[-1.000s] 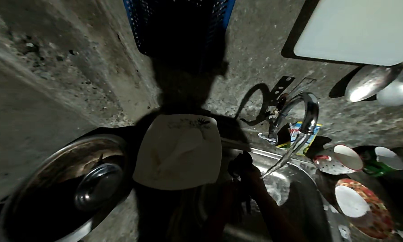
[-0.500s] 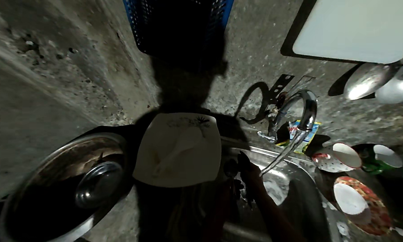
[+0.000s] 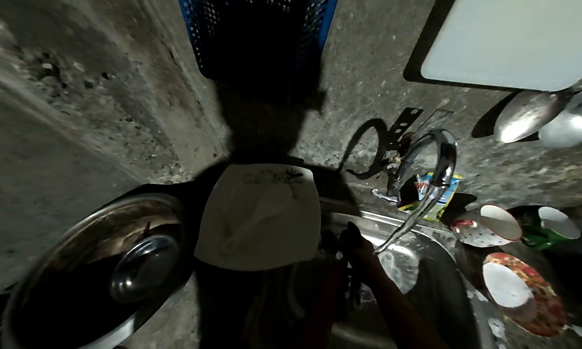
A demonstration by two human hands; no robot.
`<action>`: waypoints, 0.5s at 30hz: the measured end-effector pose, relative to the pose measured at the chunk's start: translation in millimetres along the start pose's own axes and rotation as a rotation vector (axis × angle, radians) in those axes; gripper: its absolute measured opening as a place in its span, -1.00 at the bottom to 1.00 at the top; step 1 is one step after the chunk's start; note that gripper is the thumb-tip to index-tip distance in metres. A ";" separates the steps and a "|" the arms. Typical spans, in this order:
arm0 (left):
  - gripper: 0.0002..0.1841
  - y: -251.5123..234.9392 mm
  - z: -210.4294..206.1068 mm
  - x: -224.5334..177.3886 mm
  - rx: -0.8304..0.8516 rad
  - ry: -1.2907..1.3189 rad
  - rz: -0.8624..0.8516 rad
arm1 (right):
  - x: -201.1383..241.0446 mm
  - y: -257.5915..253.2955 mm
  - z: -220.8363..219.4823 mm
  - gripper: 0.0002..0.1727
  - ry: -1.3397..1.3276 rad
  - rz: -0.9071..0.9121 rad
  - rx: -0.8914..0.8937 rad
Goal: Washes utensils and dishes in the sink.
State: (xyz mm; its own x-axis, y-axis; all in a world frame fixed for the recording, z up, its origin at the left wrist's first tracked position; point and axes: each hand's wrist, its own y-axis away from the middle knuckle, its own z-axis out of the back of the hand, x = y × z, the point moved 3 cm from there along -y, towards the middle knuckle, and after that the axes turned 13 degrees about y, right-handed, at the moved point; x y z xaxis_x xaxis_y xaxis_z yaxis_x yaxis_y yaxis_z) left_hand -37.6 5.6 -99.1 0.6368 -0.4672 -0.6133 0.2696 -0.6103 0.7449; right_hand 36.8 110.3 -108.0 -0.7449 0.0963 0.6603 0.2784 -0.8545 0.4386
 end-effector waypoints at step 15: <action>-0.67 -7.5 1.5 10.1 0.207 0.314 0.076 | 17.7 -7.3 17.7 -0.63 0.061 -0.002 0.067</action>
State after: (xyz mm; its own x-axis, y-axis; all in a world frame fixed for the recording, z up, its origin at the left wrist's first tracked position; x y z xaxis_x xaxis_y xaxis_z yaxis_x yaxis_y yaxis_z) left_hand -34.2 4.5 -111.3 0.8485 -0.3166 -0.4241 0.0820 -0.7130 0.6964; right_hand 32.4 127.3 -88.7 -0.7802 0.0653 0.6221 0.3152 -0.8180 0.4811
